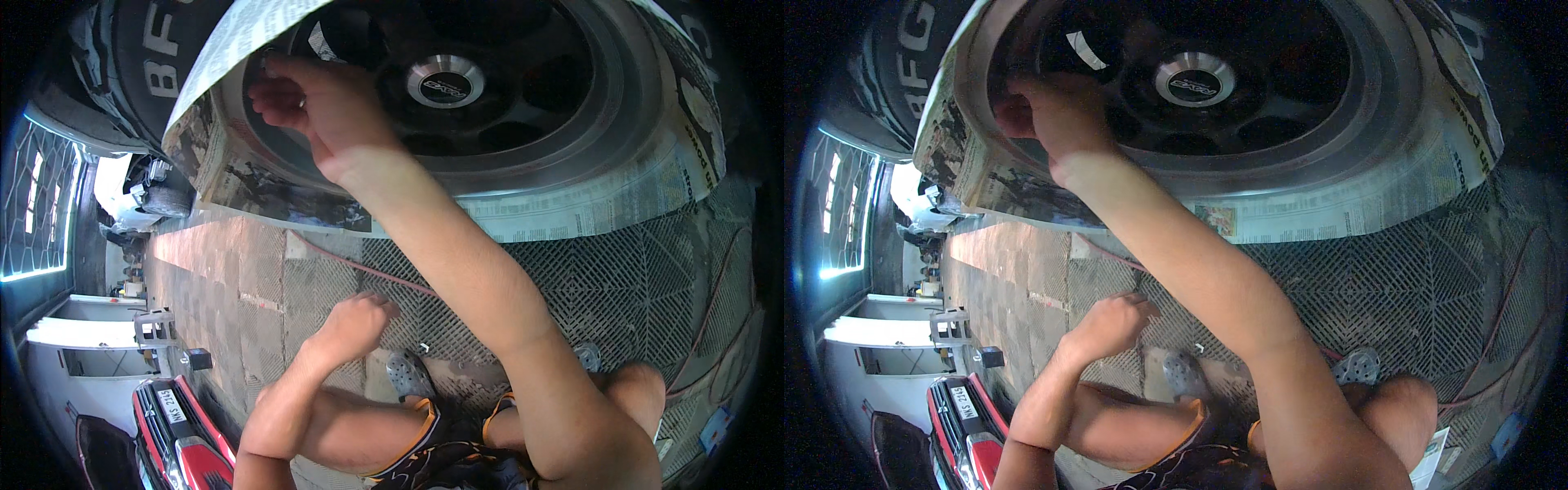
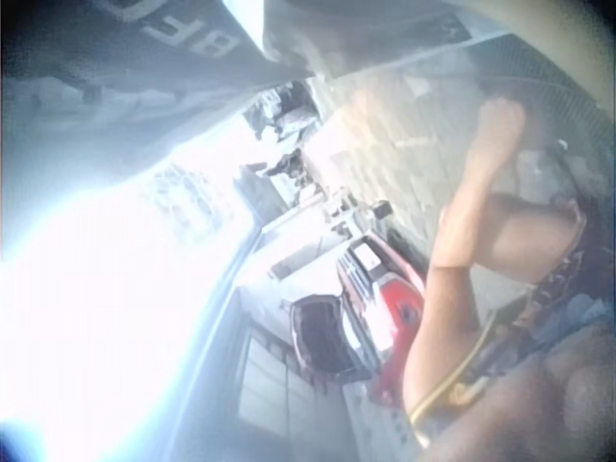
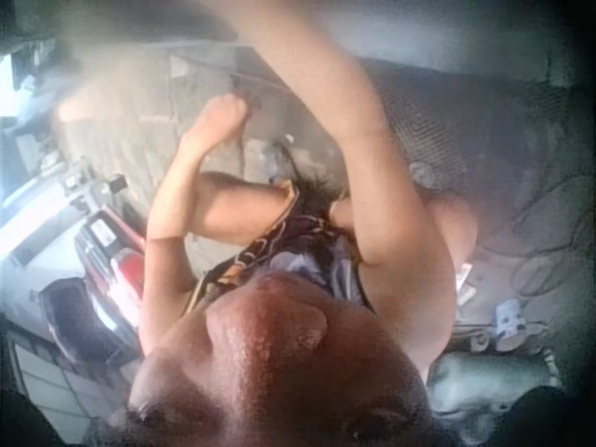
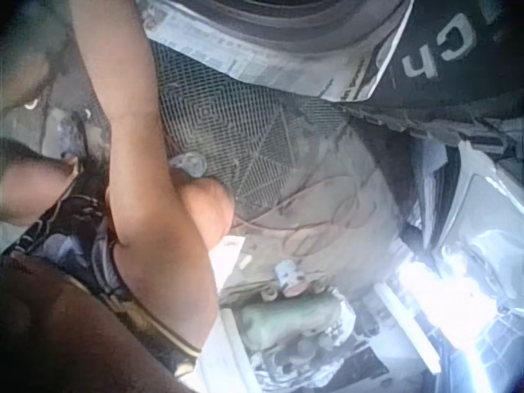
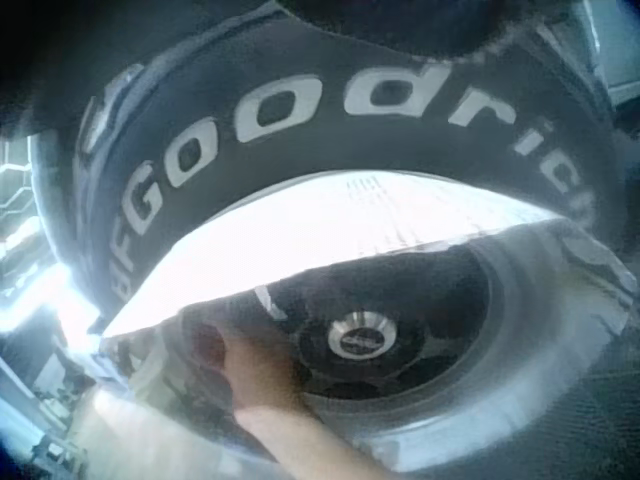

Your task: The person sits on the floor and applies strips of masking tape around the rim of a car tire. They repeatedly tear off pieces of tape and press them onto the rim edge, working around the circumference.

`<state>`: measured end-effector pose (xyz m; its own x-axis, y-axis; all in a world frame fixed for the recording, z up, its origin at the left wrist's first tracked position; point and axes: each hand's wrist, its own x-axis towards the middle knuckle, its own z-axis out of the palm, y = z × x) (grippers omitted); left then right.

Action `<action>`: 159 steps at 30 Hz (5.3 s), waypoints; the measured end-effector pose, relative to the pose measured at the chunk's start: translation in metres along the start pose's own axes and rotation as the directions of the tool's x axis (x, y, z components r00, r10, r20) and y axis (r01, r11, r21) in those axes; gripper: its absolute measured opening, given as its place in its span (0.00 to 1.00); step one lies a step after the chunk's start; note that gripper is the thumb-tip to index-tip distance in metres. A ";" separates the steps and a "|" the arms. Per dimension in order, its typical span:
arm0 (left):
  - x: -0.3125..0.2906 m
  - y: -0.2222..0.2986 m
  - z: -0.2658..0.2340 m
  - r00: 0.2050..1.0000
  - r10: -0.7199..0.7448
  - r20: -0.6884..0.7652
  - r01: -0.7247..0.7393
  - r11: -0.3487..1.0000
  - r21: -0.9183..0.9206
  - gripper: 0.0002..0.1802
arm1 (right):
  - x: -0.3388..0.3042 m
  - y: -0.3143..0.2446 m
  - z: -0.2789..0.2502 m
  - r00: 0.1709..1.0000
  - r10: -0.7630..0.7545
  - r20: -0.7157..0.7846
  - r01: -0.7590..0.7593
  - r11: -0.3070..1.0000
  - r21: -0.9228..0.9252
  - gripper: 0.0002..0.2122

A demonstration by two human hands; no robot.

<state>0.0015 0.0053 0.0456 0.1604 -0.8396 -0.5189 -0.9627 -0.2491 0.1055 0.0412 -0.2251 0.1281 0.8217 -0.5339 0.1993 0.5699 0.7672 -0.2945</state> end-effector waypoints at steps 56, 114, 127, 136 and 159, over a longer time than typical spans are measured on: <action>0.002 0.005 -0.008 0.999 0.008 0.031 -0.007 1.000 -0.023 0.14 | -0.006 -0.017 -0.008 0.993 0.110 0.049 -0.112 0.993 0.033 0.09; 0.008 -0.008 -0.077 0.254 -0.566 -0.784 -0.359 0.698 -0.620 0.14 | -0.066 0.020 -0.059 0.955 0.154 0.252 0.057 0.741 -0.669 0.13; -0.003 -0.016 -0.075 0.224 -0.578 -0.784 -0.264 0.739 -0.620 0.13 | -0.075 0.030 -0.050 0.957 0.044 0.286 0.209 0.581 -0.787 0.08; -0.010 -0.016 -0.075 0.250 -0.600 -0.760 -0.281 0.706 -0.650 0.11 | -0.071 0.031 -0.051 0.938 0.119 0.325 0.157 0.689 -0.707 0.10; -0.008 -0.026 -0.107 0.488 -0.592 -0.642 -0.475 0.437 -0.764 0.17 | -0.066 0.020 -0.035 0.982 0.141 0.129 -0.008 0.703 -0.711 0.15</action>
<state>0.0488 -0.0332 0.1379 0.7877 -0.5720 0.2287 -0.3303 -0.0787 0.9406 -0.0018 -0.1869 0.0767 0.8874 -0.3702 0.2747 0.3915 0.2909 -0.8730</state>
